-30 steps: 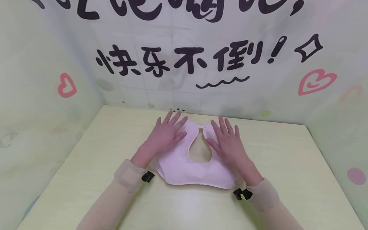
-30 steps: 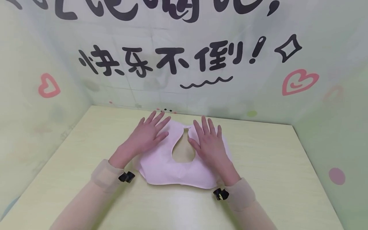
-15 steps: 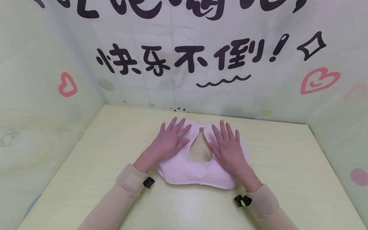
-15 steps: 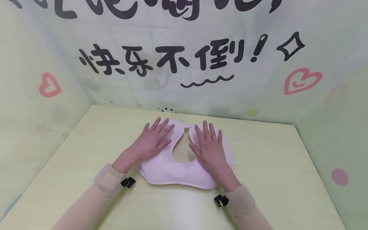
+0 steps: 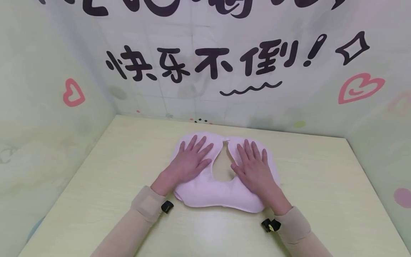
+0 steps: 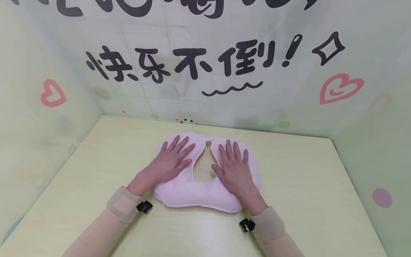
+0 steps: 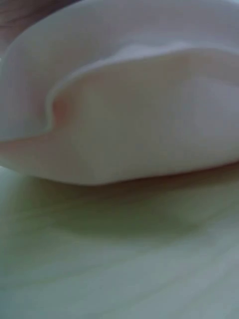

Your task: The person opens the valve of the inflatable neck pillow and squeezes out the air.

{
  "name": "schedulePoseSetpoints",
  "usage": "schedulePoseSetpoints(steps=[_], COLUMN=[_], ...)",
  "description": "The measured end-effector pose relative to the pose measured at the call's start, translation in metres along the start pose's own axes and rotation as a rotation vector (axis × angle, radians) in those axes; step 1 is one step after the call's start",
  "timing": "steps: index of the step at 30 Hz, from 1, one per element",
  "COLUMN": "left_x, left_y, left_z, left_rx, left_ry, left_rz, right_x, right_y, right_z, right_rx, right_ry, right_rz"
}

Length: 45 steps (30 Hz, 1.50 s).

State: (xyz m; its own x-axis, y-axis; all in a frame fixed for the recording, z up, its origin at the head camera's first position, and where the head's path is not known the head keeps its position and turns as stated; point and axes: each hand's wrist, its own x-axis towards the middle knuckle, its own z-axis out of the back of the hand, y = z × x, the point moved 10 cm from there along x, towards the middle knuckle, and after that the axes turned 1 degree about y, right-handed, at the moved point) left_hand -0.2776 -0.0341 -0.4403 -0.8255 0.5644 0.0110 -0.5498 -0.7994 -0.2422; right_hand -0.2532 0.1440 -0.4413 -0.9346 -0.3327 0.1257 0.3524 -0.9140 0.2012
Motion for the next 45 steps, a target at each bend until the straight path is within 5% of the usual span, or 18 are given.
schedulePoseSetpoints(steps=[25,45], left_x=[0.0029,0.0022], left_y=[0.0031,0.0060], left_z=[-0.0043,-0.0082], left_rx=[0.026,-0.028], left_ry=[-0.017,0.050], left_rz=[0.010,0.034], right_x=[-0.0025,-0.0035], right_y=[-0.0026,-0.0014], right_z=[-0.0038,-0.0049], right_rx=[-0.058,-0.023], right_ry=[0.051,0.085], right_rz=[0.025,0.004])
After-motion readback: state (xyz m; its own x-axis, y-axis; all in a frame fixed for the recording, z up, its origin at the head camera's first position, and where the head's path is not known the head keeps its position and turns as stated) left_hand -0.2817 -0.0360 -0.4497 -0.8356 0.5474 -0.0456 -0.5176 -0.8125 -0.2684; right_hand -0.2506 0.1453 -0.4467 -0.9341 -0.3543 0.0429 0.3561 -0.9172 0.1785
